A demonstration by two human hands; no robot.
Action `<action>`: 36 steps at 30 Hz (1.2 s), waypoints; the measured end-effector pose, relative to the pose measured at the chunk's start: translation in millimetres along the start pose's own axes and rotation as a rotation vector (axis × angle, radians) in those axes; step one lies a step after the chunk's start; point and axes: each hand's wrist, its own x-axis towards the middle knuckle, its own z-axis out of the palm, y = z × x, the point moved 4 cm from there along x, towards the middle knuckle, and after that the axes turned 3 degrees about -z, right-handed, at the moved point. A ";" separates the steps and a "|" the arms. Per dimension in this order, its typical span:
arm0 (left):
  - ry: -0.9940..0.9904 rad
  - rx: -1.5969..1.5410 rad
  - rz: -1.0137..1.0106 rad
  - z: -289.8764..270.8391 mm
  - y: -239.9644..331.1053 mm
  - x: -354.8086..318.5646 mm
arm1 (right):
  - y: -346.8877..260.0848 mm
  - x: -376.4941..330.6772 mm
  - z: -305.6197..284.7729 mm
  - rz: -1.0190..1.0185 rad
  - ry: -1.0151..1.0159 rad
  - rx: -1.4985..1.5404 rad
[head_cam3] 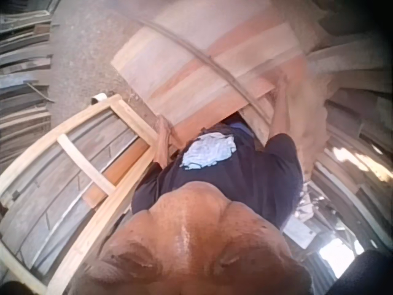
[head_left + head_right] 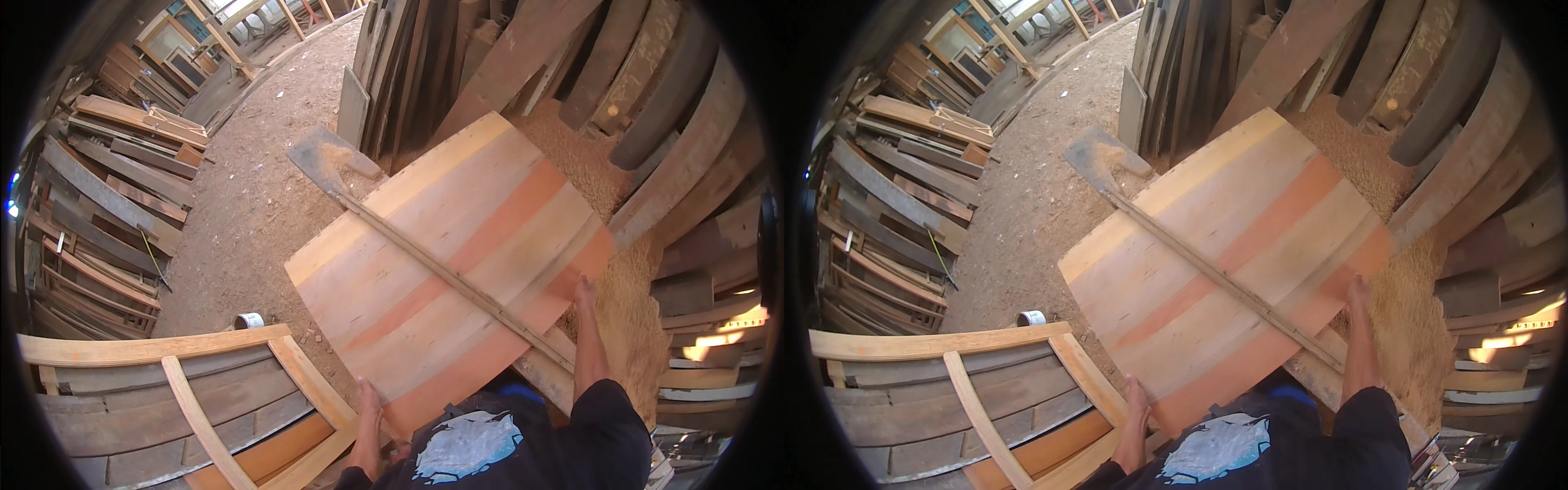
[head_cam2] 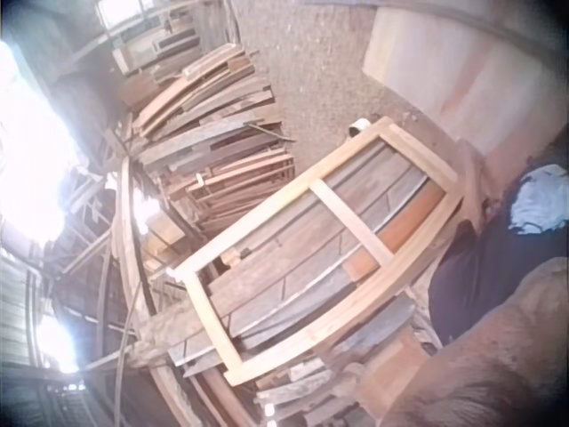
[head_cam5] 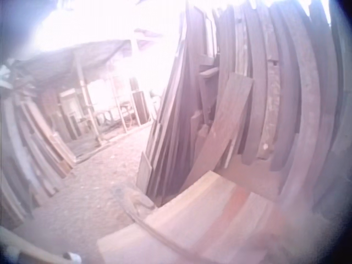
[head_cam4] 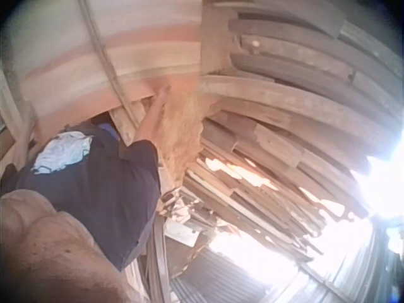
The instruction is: The person hammers a thin wooden strip onto a larger wooden board by hand, then turns the board over and moves several large wooden planks in a workshop.
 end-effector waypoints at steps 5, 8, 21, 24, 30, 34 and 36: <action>-0.155 -0.105 0.052 115.7 -53.7 47.2 | 42.9 103.7 -5.5 0.029 -0.104 -0.025; 0.000 0.039 0.004 119.2 -37.2 12.4 | 25.5 10.9 34.5 -0.052 -0.054 -0.076; -0.018 0.050 -0.038 106.7 -32.3 18.8 | -53.7 -82.6 -2.2 0.085 -0.301 -0.231; -0.070 -0.023 -0.033 93.0 -37.3 37.5 | -72.8 -128.0 -15.8 -0.125 -0.481 -0.556; -0.247 -0.056 -0.086 122.3 -10.0 11.5 | -32.3 -156.5 -63.1 -0.143 -0.673 -0.807; -0.325 -0.063 -0.110 123.8 -17.3 13.0 | 0.5 -182.4 -93.4 -0.287 -0.490 -0.877; -0.297 -0.046 -0.142 110.7 -11.5 13.5 | -32.4 -207.2 -83.5 -0.247 -0.720 -0.880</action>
